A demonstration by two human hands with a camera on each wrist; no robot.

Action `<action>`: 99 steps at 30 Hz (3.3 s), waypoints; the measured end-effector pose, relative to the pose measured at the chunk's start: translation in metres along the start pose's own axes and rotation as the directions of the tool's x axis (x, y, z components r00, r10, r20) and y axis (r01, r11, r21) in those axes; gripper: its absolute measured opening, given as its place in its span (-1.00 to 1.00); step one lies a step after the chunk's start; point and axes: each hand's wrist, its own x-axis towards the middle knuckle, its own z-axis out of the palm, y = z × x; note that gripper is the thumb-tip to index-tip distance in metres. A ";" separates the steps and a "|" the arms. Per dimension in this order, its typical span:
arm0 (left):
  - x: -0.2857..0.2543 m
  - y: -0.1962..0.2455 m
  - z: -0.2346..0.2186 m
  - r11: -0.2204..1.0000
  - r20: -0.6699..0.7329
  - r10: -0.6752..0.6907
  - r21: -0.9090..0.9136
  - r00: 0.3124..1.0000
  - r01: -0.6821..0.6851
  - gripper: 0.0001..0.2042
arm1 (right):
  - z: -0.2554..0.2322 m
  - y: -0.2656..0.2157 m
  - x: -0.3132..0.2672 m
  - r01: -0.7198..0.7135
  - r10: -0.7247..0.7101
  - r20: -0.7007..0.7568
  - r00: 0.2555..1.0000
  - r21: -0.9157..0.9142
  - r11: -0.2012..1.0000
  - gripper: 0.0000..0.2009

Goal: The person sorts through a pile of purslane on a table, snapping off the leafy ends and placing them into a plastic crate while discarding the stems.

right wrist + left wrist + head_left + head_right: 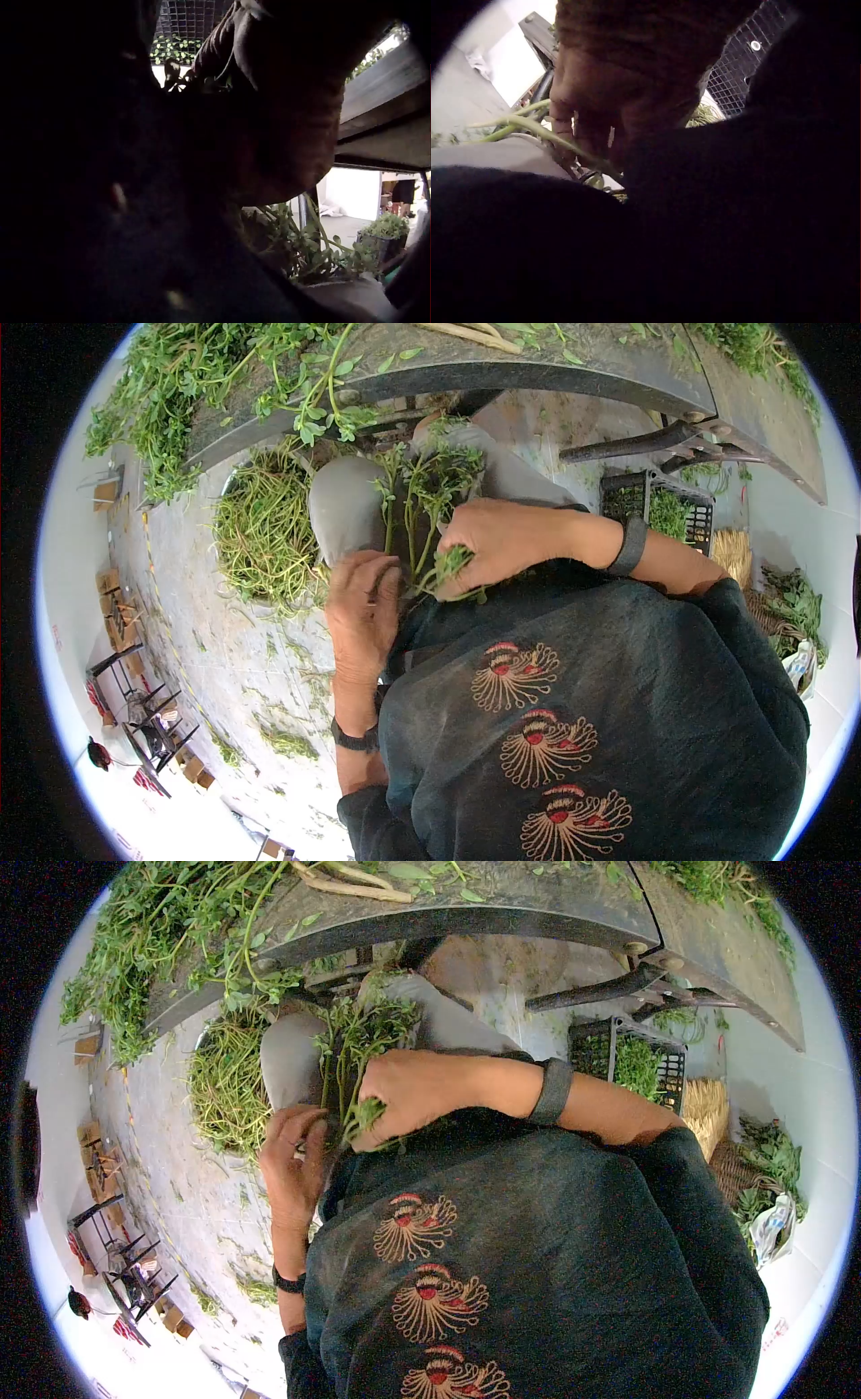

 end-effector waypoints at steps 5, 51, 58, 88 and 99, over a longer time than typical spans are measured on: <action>-0.008 0.008 0.005 0.986 0.295 -0.076 -0.119 0.953 0.115 -0.72 | -0.005 -0.018 -0.003 -0.134 0.118 0.244 0.963 0.053 0.990 -0.65; -0.019 0.027 -0.026 0.987 -0.087 -0.125 0.089 0.988 0.132 -0.62 | 0.004 0.024 0.010 -0.067 0.110 -0.114 0.987 0.333 0.941 -0.68; -0.007 0.030 -0.006 0.999 0.122 -0.010 -0.048 0.992 0.016 -0.85 | 0.008 0.014 0.001 0.011 -0.002 -0.054 0.999 0.163 0.986 -0.74; 0.000 0.004 -0.011 0.981 0.035 -0.155 0.124 0.987 0.149 -0.70 | 0.039 0.241 -0.428 -0.235 0.703 -0.586 -0.403 0.808 0.540 -0.71; 0.016 0.010 0.007 0.967 0.177 -0.098 0.249 0.979 0.052 -0.75 | 0.053 0.239 -0.397 -0.342 0.832 -0.425 -0.357 0.888 0.306 -0.54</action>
